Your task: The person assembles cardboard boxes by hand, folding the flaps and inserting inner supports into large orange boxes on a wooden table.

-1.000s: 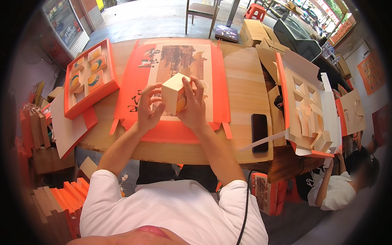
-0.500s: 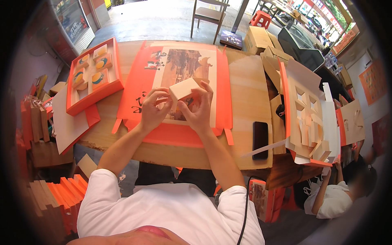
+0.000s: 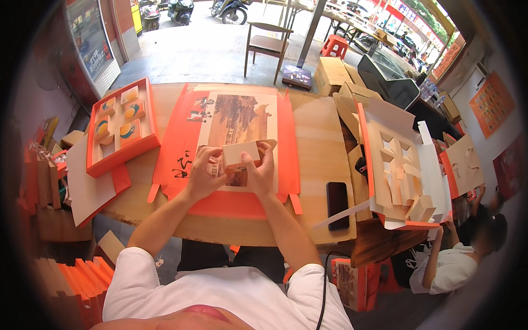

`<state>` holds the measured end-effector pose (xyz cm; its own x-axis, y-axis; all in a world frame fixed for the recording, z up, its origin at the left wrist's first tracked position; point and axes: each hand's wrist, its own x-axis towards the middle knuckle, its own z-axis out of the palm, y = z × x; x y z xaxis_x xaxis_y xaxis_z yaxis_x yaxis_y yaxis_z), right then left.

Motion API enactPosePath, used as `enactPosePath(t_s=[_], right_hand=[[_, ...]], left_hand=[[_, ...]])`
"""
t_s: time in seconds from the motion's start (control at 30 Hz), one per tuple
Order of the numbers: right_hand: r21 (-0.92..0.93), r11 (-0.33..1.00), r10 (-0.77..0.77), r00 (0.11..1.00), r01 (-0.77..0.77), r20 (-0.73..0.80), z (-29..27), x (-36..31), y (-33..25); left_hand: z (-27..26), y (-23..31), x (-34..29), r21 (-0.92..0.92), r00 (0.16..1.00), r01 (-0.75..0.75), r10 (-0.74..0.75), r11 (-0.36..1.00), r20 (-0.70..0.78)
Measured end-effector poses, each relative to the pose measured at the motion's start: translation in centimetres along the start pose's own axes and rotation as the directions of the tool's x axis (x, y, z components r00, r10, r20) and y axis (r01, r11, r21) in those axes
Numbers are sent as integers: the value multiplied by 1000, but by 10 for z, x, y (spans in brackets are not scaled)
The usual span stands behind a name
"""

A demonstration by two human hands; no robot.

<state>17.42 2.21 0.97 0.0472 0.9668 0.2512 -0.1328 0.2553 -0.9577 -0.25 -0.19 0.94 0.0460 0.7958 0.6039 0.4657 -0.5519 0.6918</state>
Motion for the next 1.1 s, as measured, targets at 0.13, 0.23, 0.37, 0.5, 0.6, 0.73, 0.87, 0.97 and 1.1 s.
enactPosePath(t_s=[0.13,0.23,0.37,0.5,0.6,0.73,0.87,0.97,1.1], right_hand=[[105,994,38,999,-41,35,-4,-1,1],[203,977,46,997,-59,64,-4,-2,5],[224,973,39,995,-58,90,-1,-5,4],[192,981,20,995,-38,97,-2,-6,10],[183,983,-7,997,-8,83,-2,-6,14],[178,984,-6,996,-11,93,-1,-7,9],[235,971,16,996,-38,92,-1,-6,9],[290,955,32,994,-60,101,-2,-5,5],[307,943,89,985,-131,146,-3,-7,-4]], left_hand=[[3,3,-1,21,997,-61,62,998,-51],[3,5,-3,-13,998,-25,25,1000,-63],[1,2,-4,-48,998,0,-3,999,-63],[-1,5,-1,-75,996,73,-76,995,-42],[-1,0,-2,-70,995,94,-95,993,-22],[-3,0,-3,-60,995,103,-104,993,-8],[-4,6,-2,-81,996,74,-78,994,-37],[-1,6,-2,-30,999,-10,9,999,-46],[-1,11,-4,-24,996,-59,57,998,-73]])
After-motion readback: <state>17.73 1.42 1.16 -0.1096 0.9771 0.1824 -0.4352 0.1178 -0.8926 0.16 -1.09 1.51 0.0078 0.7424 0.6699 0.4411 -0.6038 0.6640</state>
